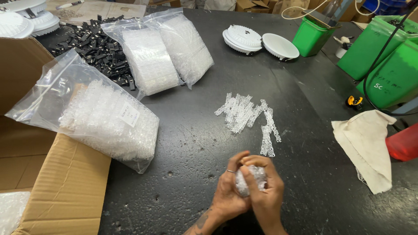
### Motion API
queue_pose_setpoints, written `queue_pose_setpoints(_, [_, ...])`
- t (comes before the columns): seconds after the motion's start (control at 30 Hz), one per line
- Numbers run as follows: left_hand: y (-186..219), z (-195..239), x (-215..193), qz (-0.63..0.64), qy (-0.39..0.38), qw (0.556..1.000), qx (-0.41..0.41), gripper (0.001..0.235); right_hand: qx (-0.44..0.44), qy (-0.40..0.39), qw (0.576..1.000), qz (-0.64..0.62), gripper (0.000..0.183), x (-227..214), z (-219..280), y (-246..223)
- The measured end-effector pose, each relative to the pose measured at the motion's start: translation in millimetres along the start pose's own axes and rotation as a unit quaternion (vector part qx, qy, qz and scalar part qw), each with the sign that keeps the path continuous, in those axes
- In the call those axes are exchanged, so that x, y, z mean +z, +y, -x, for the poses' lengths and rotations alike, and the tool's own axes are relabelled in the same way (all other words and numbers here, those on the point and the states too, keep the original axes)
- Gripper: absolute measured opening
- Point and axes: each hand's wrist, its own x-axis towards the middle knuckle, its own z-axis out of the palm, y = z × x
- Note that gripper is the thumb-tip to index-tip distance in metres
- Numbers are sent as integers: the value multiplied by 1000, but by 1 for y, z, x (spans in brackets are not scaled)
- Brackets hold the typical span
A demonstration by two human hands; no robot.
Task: The person sorts through clear plastic light diffuser strips on a table and places them into a clear plastic bag.
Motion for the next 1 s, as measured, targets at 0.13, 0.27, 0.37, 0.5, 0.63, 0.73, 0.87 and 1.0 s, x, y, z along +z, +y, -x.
queue_pose_setpoints(0.13, [-3, 1, 4, -21, 10, 1000, 5, 72, 43, 21, 999, 19, 21, 0, -1, -2])
queue_pose_setpoints(0.27, [3, -2, 3, -9, 13, 1000, -23, 71, -133, 12, 983, 126, 28, 2, -2, -17])
queue_pose_setpoints(0.37, [0, 0, 5, 16, 19, 998, 61, 48, -112, -1, 991, 76, 22, -3, 2, -20])
queue_pose_setpoints(0.5, [-10, -4, 10, -18, 0, 999, -31, 44, 24, -14, 999, 25, 38, 0, -4, -16])
queue_pose_setpoints(0.63, [-14, 1, 9, 12, -10, 997, -71, 56, -101, -30, 988, 109, 49, -18, -15, -22])
queue_pose_setpoints(0.73, [-23, 2, 10, 13, -16, 999, -39, 60, -242, -46, 946, 209, 54, -25, -17, -26])
queue_pose_setpoints(0.87, [-37, 3, 11, -88, 9, 995, 40, 85, -283, -165, 884, 334, 63, -21, -12, -22])
queue_pose_setpoints(1.0, [-28, 4, 11, 20, -39, 998, -37, 67, -126, -96, 981, 108, 75, -38, -11, -27])
